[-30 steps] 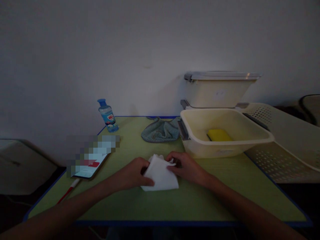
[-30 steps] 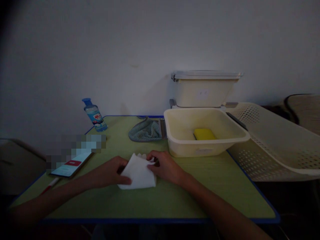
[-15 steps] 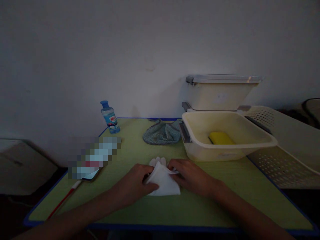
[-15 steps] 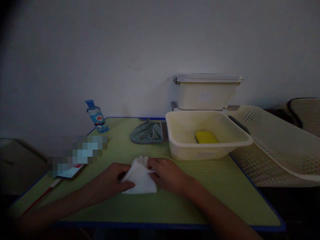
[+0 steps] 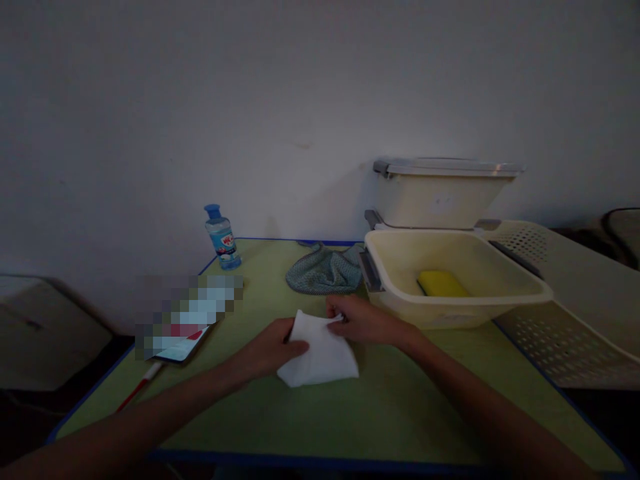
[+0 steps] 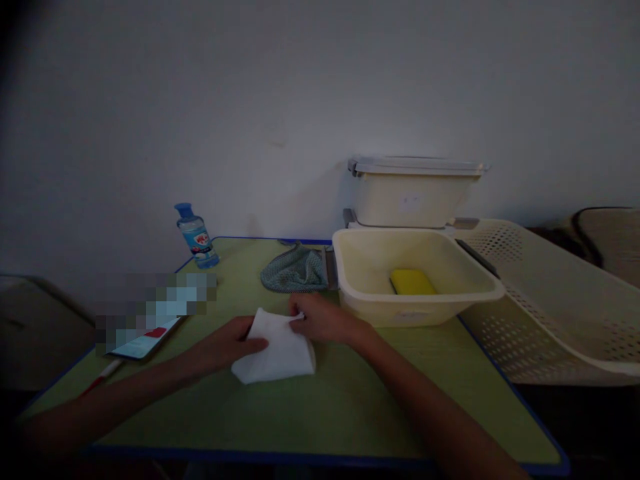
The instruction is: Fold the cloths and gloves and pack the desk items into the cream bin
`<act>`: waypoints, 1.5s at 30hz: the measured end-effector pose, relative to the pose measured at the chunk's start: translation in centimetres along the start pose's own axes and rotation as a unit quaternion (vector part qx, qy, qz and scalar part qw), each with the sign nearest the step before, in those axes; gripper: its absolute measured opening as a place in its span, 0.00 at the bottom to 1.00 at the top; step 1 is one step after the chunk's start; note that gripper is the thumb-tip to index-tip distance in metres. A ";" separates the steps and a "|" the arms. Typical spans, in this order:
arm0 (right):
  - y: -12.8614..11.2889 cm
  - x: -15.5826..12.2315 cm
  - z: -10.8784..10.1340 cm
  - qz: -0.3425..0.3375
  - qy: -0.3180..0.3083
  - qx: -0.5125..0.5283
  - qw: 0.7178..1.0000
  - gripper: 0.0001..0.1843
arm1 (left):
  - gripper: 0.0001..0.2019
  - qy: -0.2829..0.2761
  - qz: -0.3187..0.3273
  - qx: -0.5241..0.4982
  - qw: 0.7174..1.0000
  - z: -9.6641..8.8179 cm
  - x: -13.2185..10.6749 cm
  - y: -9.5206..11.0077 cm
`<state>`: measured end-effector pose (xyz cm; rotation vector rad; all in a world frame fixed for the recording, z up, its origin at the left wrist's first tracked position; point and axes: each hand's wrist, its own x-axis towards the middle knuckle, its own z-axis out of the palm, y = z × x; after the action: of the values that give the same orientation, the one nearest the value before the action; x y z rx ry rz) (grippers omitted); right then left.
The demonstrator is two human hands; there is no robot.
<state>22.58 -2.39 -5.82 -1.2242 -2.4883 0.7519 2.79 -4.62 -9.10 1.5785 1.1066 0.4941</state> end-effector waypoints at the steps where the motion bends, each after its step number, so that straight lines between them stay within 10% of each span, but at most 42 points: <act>1: 0.3 0.3 0.3 0.005 0.014 0.009 1.000 0.05 | 0.15 -0.001 -0.008 -0.017 1.000 0.0 0.1 0.0; 21: 0.6 0.1 3.2 0.072 0.122 -0.013 0.990 0.07 | 0.13 0.121 -0.071 -0.010 0.990 1.0 0.8 -0.2; 33: 0.3 -0.2 4.3 0.044 0.165 -0.052 0.984 0.08 | 0.14 0.224 0.236 0.449 0.832 1.0 -0.9 0.3; 45: 1.3 0.4 3.2 0.053 0.189 0.176 0.965 0.11 | 0.14 0.181 0.280 0.495 0.803 3.0 -2.2 1.2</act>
<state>21.74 -2.47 -9.17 -1.2379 -1.9017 0.8491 4.57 -8.03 -8.41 2.8795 1.2528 0.6728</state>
